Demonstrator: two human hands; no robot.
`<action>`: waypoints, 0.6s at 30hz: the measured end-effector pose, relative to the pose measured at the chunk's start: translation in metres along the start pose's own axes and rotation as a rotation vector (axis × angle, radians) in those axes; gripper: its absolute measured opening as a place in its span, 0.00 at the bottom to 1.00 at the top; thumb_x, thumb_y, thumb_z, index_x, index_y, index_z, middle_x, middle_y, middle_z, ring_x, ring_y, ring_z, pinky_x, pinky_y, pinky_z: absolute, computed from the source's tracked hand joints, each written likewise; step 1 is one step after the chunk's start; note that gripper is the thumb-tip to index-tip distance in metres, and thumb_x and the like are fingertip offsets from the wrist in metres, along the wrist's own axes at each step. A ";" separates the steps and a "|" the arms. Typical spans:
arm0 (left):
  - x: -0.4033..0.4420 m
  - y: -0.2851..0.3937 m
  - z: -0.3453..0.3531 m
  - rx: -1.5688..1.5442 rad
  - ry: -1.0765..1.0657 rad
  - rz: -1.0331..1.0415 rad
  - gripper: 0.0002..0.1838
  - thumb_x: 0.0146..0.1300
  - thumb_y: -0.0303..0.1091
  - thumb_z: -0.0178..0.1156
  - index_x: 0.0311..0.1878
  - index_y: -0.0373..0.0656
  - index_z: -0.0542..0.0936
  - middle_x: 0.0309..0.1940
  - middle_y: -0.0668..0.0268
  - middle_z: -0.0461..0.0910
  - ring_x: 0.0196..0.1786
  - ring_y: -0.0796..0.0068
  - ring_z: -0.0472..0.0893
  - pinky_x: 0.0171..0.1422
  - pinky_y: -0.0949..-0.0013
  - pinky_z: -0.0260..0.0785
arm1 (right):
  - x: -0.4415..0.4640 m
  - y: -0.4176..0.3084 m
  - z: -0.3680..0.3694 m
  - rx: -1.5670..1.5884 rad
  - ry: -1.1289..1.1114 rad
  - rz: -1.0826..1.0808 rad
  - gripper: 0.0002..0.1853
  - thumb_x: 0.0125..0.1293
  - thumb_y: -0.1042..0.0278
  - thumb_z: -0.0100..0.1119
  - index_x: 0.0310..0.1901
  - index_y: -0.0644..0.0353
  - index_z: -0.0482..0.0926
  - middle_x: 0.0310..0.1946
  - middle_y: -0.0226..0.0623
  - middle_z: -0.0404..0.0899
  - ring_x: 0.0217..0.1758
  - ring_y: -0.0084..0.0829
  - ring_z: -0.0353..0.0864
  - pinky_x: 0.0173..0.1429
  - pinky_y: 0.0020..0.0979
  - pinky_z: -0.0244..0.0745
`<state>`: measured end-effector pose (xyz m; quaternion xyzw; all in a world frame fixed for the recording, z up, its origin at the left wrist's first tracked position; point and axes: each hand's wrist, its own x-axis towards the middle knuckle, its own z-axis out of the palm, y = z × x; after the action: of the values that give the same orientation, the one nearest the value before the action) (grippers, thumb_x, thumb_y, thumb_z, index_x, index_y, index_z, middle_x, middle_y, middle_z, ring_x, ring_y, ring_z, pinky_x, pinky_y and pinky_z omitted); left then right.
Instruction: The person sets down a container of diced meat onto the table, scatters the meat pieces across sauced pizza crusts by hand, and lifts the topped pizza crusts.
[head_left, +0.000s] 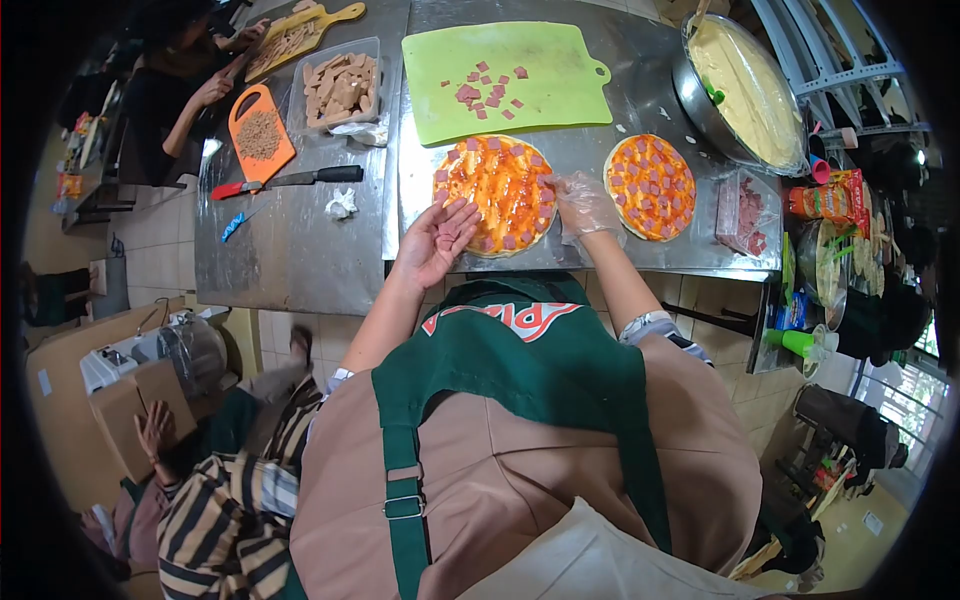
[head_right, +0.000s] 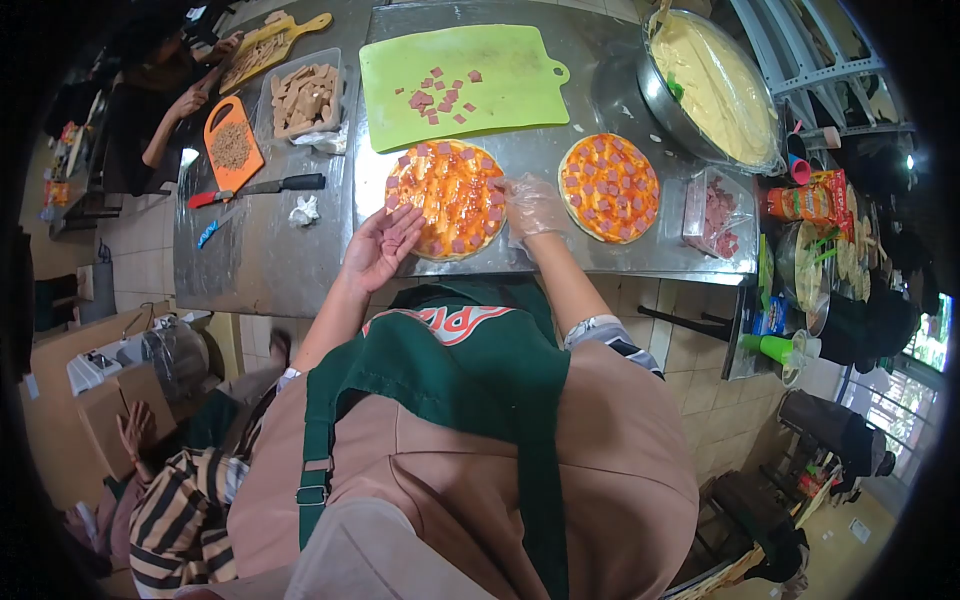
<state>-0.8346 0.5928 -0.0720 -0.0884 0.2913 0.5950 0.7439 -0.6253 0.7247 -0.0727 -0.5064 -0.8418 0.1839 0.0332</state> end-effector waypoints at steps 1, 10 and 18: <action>0.000 0.000 0.000 0.010 0.006 0.011 0.20 0.61 0.38 0.41 0.52 0.32 0.61 0.50 0.52 0.67 0.51 0.63 0.70 0.52 0.69 0.67 | 0.001 -0.004 -0.002 -0.064 -0.071 0.044 0.14 0.59 0.56 0.40 0.42 0.40 0.75 0.37 0.43 0.73 0.40 0.39 0.73 0.44 0.35 0.68; -0.002 0.004 -0.005 -0.101 -0.016 0.014 0.24 0.61 0.41 0.41 0.54 0.32 0.60 0.53 0.52 0.63 0.56 0.60 0.65 0.57 0.64 0.63 | -0.011 -0.004 -0.007 -0.099 -0.063 0.024 0.13 0.55 0.57 0.47 0.42 0.39 0.76 0.34 0.44 0.72 0.36 0.41 0.74 0.42 0.36 0.69; -0.005 0.002 0.000 -0.336 -0.101 0.050 0.30 0.59 0.48 0.41 0.55 0.32 0.59 0.55 0.50 0.60 0.61 0.57 0.57 0.64 0.57 0.49 | -0.008 -0.018 -0.021 -0.057 -0.088 0.090 0.13 0.55 0.58 0.47 0.42 0.40 0.76 0.34 0.45 0.72 0.38 0.41 0.74 0.43 0.36 0.69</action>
<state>-0.8376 0.5892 -0.0691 -0.1742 0.1522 0.6573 0.7172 -0.6311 0.7158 -0.0463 -0.5357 -0.8239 0.1831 -0.0266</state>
